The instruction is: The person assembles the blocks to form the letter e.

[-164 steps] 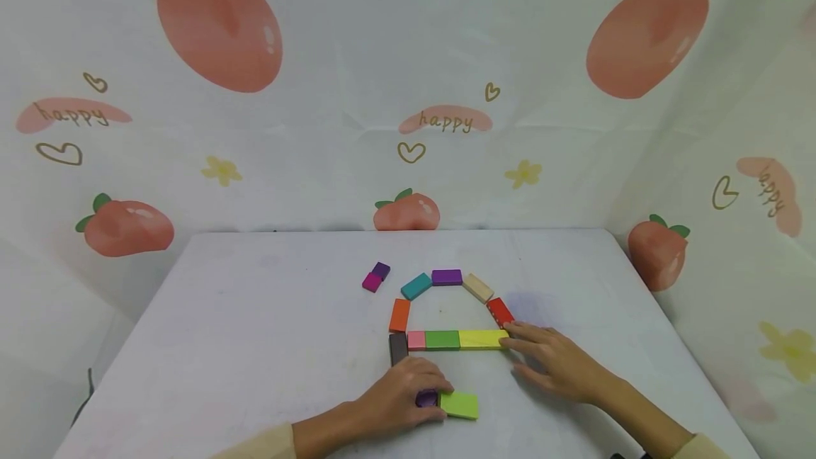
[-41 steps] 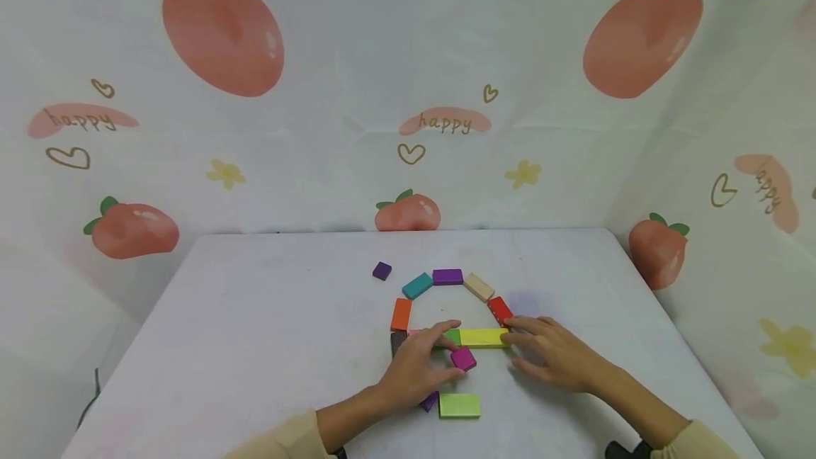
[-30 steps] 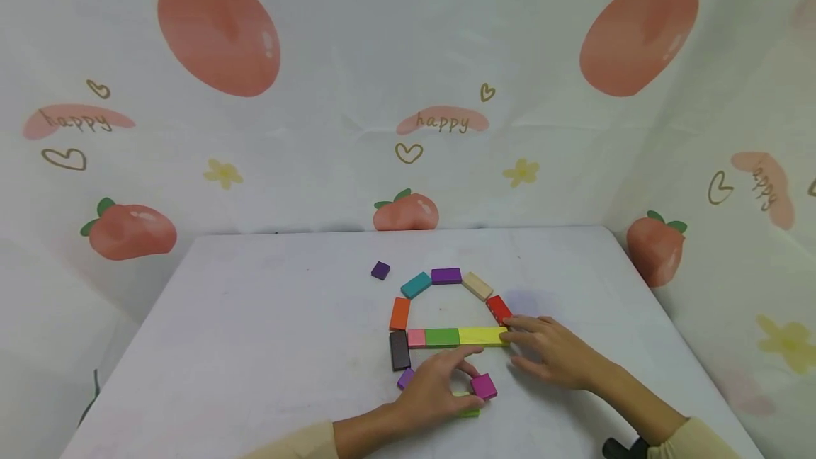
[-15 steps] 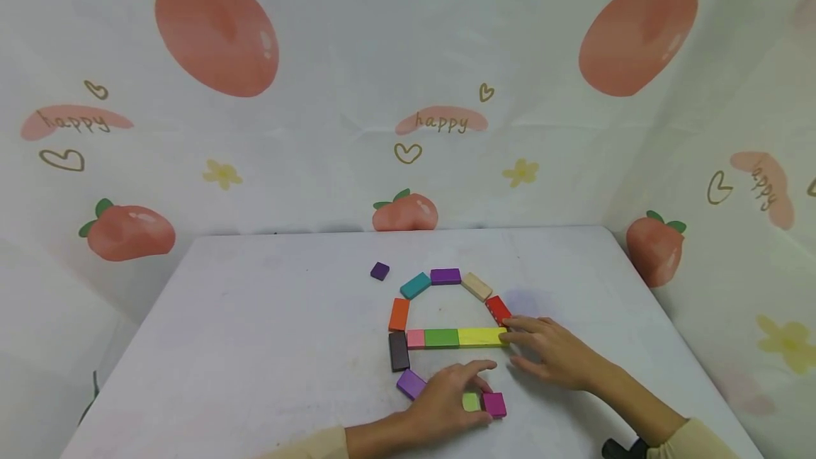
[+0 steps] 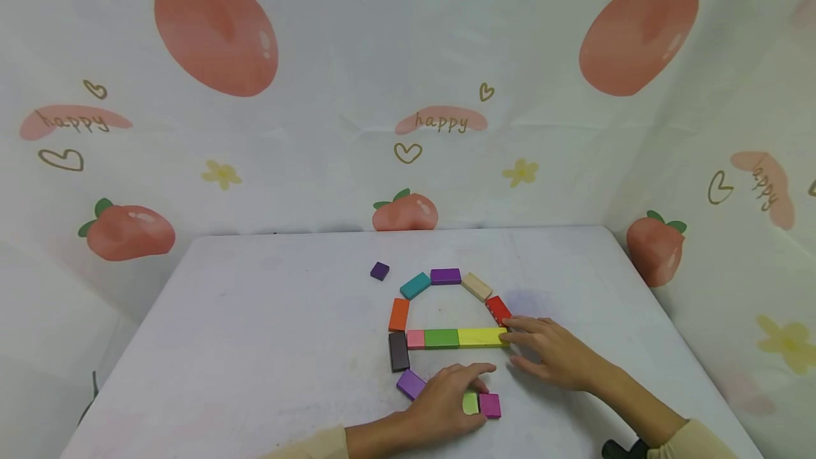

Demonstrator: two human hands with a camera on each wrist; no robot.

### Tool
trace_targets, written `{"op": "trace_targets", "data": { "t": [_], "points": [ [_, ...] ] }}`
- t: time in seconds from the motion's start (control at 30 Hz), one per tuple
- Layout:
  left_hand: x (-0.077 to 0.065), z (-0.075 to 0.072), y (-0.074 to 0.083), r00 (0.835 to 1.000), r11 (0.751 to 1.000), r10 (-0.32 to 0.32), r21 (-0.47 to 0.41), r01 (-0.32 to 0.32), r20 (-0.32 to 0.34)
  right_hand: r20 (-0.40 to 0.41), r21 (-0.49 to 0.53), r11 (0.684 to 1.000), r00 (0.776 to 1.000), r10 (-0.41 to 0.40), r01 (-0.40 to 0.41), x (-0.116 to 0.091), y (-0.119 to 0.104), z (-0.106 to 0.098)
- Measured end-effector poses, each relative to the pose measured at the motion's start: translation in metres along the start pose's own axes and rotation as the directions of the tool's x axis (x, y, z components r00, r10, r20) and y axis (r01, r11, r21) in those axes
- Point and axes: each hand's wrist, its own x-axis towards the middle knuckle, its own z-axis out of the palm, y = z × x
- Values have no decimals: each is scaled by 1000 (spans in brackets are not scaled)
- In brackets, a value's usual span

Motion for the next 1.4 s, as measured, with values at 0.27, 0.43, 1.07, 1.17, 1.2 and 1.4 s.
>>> {"op": "trace_targets", "data": {
  "t": [0.27, 0.43, 1.07, 1.17, 1.2, 1.4],
  "points": [
    [-1, -1, -1, 1000, 1000, -20, -17, 20, 14, -8, 4, 1000, 1000, -2, 2, 0, -1, 1],
    [-1, -3, 1, 999, 999, -37, -26, 38, 33, -17, 3, 1000, 1000, -4, 4, 0, 0, 0],
    [28, -98, -25, 913, 994, 111, 46, -101, -394, -18, -15, 1000, 1000, -16, 16, 0, 2, 2],
    [32, -114, -44, 864, 996, 77, 69, -48, -498, -23, -16, 1000, 999, -25, 25, 0, 2, 2],
    [32, -118, -49, 853, 997, 62, 78, -25, -517, -22, -16, 1000, 999, -27, 26, 0, 2, 2],
    [34, -138, -78, 815, 991, -6, 105, 82, -580, -13, -19, 1000, 1000, -23, 23, 1, 2, 2]
  ]
}}
